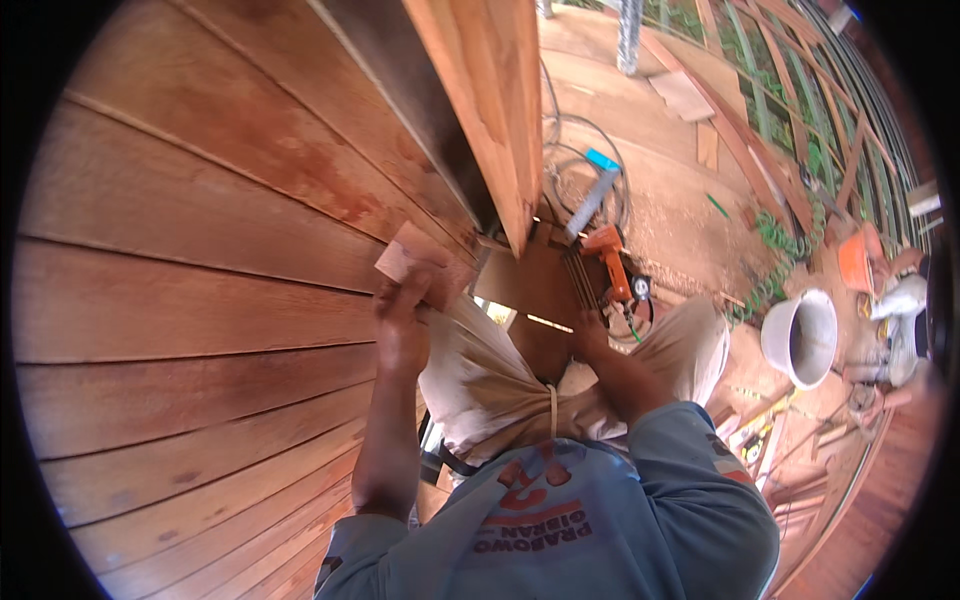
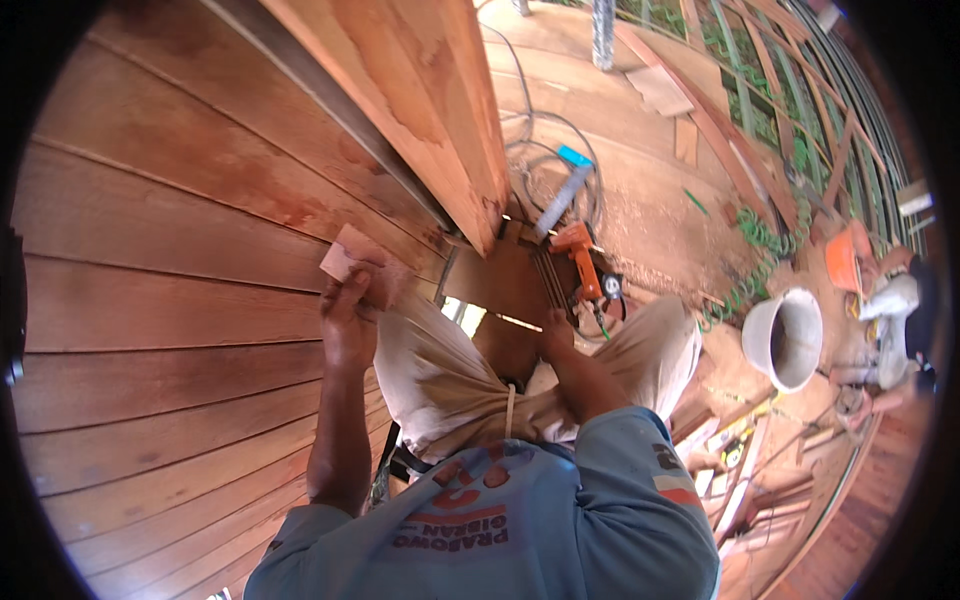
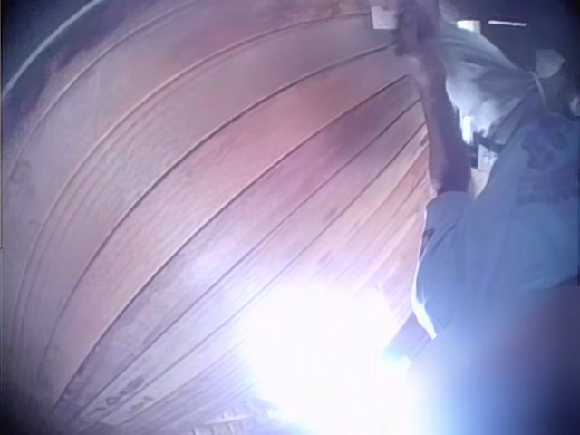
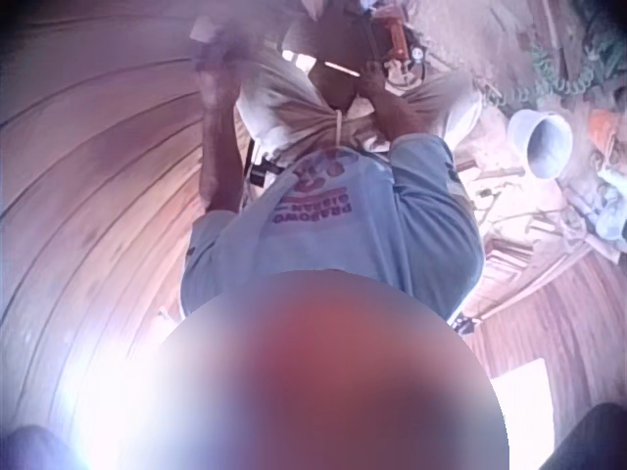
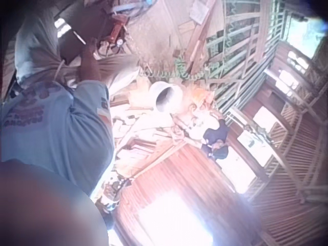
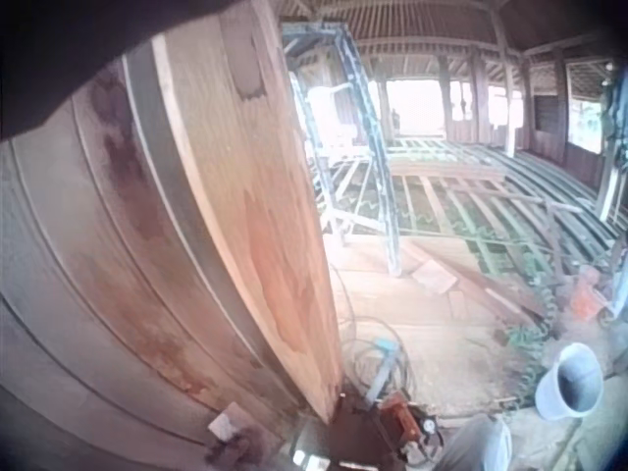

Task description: The person installs wooden panels on a curved wall, using a nail gun to secure them in place. He also uses a marker to make adjustments and a small wooden block to align the panels.

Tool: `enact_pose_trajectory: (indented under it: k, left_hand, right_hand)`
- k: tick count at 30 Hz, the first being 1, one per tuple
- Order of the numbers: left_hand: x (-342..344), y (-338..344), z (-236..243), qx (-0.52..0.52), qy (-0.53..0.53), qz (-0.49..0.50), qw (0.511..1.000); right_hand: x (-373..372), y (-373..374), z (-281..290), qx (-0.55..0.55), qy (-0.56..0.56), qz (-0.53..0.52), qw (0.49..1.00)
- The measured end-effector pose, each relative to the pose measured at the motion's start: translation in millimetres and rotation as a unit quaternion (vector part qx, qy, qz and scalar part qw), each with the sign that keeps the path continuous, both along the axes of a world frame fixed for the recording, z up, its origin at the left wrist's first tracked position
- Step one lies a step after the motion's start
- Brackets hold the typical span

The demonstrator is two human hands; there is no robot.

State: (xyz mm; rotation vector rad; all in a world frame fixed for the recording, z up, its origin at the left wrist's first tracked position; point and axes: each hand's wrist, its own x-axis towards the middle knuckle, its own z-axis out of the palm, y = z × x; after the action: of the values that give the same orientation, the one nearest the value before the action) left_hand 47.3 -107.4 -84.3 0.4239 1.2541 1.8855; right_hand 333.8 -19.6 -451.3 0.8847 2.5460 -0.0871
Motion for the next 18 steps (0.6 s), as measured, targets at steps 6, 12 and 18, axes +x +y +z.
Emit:
enact_pose_trajectory:
  k: [6,12,18]
  left_hand:
    - [7,21,34,0.091,-0.028,-0.004,0.995]
    - [9,41,59,0.143,-0.029,-0.045,0.988]
    - [6,46,63,0.140,-0.012,-0.060,0.988]
  right_hand:
    - [0,9,-1,-0.101,-0.092,0.083,0.987]
    - [15,15,-24,-0.212,-0.042,0.185,0.959]
    - [17,8,4,-0.191,-0.053,0.342,0.919]
